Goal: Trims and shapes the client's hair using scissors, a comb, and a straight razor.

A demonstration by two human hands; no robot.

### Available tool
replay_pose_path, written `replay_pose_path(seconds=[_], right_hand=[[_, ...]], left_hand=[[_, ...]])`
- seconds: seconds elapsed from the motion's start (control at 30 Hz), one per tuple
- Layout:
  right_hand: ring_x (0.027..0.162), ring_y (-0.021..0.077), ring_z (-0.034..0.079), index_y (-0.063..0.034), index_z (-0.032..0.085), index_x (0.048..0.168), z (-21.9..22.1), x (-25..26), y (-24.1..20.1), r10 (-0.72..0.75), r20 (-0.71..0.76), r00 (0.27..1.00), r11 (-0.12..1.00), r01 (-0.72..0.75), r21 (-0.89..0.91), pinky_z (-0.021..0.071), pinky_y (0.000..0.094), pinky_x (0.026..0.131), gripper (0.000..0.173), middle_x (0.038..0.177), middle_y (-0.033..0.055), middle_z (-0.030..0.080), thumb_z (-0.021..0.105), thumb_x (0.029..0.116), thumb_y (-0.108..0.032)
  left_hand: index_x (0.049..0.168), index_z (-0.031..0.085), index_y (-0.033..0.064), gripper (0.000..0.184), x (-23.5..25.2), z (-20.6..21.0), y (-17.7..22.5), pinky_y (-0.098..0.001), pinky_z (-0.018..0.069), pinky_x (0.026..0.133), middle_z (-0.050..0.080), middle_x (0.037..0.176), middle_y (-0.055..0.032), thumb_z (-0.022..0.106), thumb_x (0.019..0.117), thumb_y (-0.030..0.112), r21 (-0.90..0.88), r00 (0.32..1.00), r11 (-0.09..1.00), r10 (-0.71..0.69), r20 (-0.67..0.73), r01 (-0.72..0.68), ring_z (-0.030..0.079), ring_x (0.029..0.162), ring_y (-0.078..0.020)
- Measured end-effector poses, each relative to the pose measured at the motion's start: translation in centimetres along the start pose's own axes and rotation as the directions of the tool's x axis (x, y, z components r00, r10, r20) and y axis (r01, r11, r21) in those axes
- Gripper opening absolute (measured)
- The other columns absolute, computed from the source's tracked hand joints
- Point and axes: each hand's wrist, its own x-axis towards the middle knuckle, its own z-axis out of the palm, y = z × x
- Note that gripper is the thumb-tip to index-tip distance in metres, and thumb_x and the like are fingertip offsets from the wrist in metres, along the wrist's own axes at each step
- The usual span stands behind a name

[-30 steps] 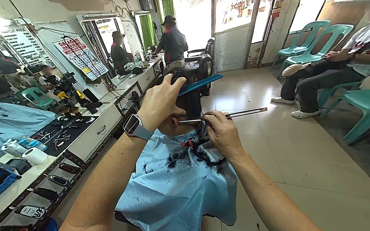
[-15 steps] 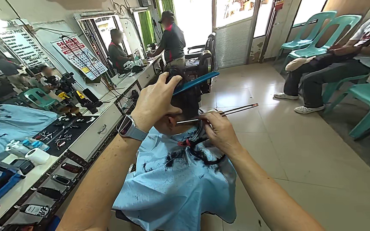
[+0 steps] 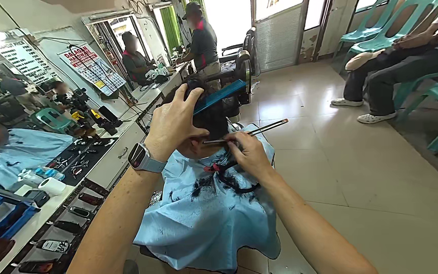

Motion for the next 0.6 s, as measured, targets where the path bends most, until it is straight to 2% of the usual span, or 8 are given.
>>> replay_pose_path(seconds=[0.1,0.27,0.4,0.5,0.6], right_hand=[[0.106,0.0209,0.069,-0.0102,0.074,0.111,0.2,0.2,0.2,-0.018,0.011,1.000,1.000,0.018,-0.017,0.0529,0.0485,0.093,0.019,0.112,0.0056,0.073,0.058,0.1004,-0.013],[0.108,0.0211,0.069,-0.0096,0.073,0.112,0.2,0.6,0.5,-0.036,0.018,0.999,0.999,0.036,-0.025,0.0519,0.0490,0.097,0.020,0.113,0.0058,0.073,0.058,0.1005,-0.013],[0.107,0.0231,0.069,-0.0103,0.074,0.111,0.1,0.9,0.7,-0.081,0.031,0.996,0.993,0.083,-0.081,0.0530,0.0505,0.092,0.020,0.111,0.0067,0.074,0.058,0.1000,-0.012],[0.111,0.0256,0.069,-0.0112,0.074,0.110,-0.2,1.0,0.7,-0.119,0.081,0.990,0.983,0.129,-0.130,0.0529,0.0526,0.093,0.019,0.115,0.0076,0.073,0.058,0.0985,-0.012],[0.113,0.0257,0.068,-0.0106,0.074,0.110,-0.6,1.3,0.6,-0.128,0.066,0.990,0.982,0.136,-0.128,0.0532,0.0524,0.093,0.019,0.118,0.0080,0.072,0.059,0.0989,-0.012]], left_hand=[[0.154,0.044,0.0299,0.105,0.1,-0.2,0.1,-0.0552,0.0567,0.065,0.039,0.161,-0.0139,0.086,0.0649,0.067,-0.003,1.000,1.000,-0.014,0.012,0.014,0.070,0.093,-0.0359],[0.153,0.045,0.0296,0.103,0.2,0.0,0.1,-0.0559,0.0570,0.065,0.041,0.159,-0.0142,0.085,0.0654,0.067,0.000,1.000,1.000,-0.012,0.008,0.012,0.070,0.094,-0.0366],[0.152,0.045,0.0295,0.102,0.2,0.0,-0.1,-0.0565,0.0575,0.067,0.042,0.158,-0.0141,0.085,0.0661,0.067,-0.005,1.000,1.000,-0.013,0.004,0.013,0.070,0.096,-0.0372],[0.151,0.046,0.0285,0.101,0.3,0.0,-0.2,-0.0567,0.0576,0.067,0.043,0.157,-0.0142,0.086,0.0663,0.066,-0.017,1.000,1.000,-0.010,-0.003,0.010,0.070,0.097,-0.0368],[0.151,0.047,0.0281,0.099,0.3,0.0,-0.2,-0.0565,0.0578,0.068,0.044,0.157,-0.0139,0.085,0.0672,0.065,-0.020,1.000,1.000,-0.008,-0.003,0.008,0.070,0.098,-0.0367]])
